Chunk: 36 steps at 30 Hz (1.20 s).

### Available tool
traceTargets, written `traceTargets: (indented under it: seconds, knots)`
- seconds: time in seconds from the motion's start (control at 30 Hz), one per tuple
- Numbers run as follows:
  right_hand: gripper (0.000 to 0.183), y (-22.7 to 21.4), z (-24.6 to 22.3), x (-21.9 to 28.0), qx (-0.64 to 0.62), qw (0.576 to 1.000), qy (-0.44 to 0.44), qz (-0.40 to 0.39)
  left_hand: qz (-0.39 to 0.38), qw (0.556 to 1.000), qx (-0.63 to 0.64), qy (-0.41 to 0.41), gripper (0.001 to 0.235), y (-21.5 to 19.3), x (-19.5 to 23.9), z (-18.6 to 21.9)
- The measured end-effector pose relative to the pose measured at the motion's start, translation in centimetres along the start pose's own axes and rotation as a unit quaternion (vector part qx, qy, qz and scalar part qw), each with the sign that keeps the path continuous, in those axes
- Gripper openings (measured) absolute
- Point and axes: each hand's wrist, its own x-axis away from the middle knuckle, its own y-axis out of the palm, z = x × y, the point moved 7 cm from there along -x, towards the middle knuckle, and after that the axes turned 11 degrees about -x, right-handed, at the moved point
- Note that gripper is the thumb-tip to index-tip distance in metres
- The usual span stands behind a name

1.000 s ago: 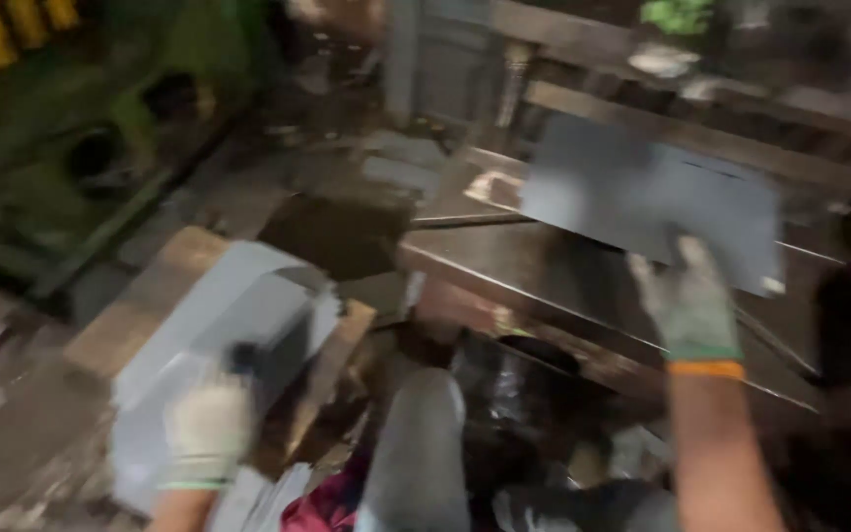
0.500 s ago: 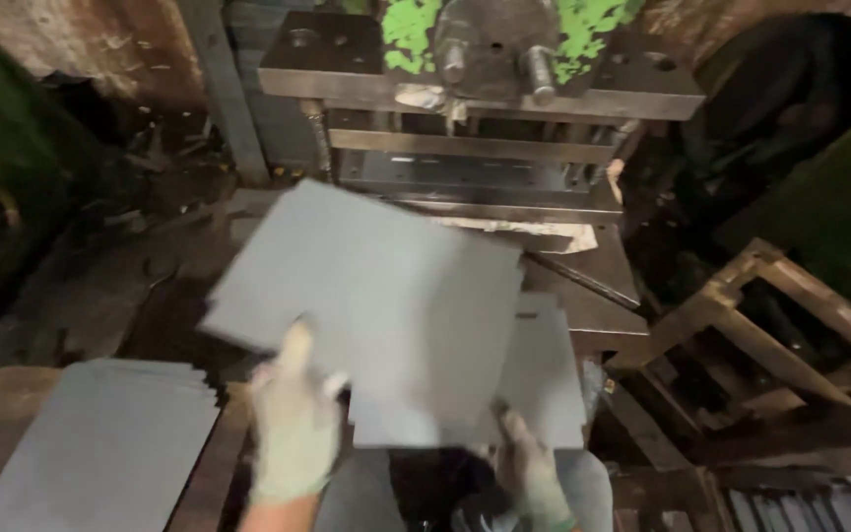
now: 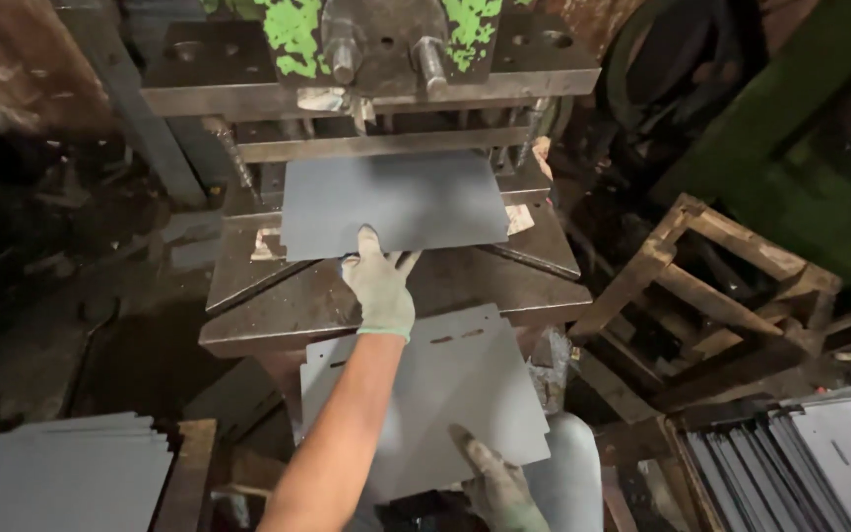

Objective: Feeding metal sheets into an industrial press for processing and stacking them.

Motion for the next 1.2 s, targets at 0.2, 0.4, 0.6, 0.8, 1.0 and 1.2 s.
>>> traceTargets:
  seconds: [0.2,0.4,0.6,0.8,1.0,1.2]
  knots:
    - [0.066,-2.8,1.1,-1.3,0.030,0.999,-0.013,-0.034,-0.021,0.999,-0.015,0.019,0.038,-0.1,-0.9,-0.3]
    - [0.071,-5.6,2.1,-2.4,-0.003,1.000,0.008,-0.002,0.016,1.000,-0.023,0.004,0.038,-0.1,-0.5,-0.1]
    - [0.057,-5.3,-2.0,-1.9,0.324,0.940,-0.092,-0.054,-0.009,0.999,-0.031,0.007,0.044,-0.3,-0.4,-0.1]
    - [0.043,-5.4,-4.2,-5.1,0.288,0.954,-0.007,-0.087,-0.240,0.907,-0.344,-0.020,0.060,-3.3,2.0,3.4]
    - [0.065,14.1,-11.5,-4.6,0.330,0.920,0.002,-0.212,-0.317,0.801,-0.498,-0.098,0.038,-8.9,8.6,10.9]
    - [0.068,21.4,-12.3,-17.4,0.118,0.974,0.051,-0.184,-0.093,0.868,-0.479,0.095,0.042,-14.1,11.1,14.8]
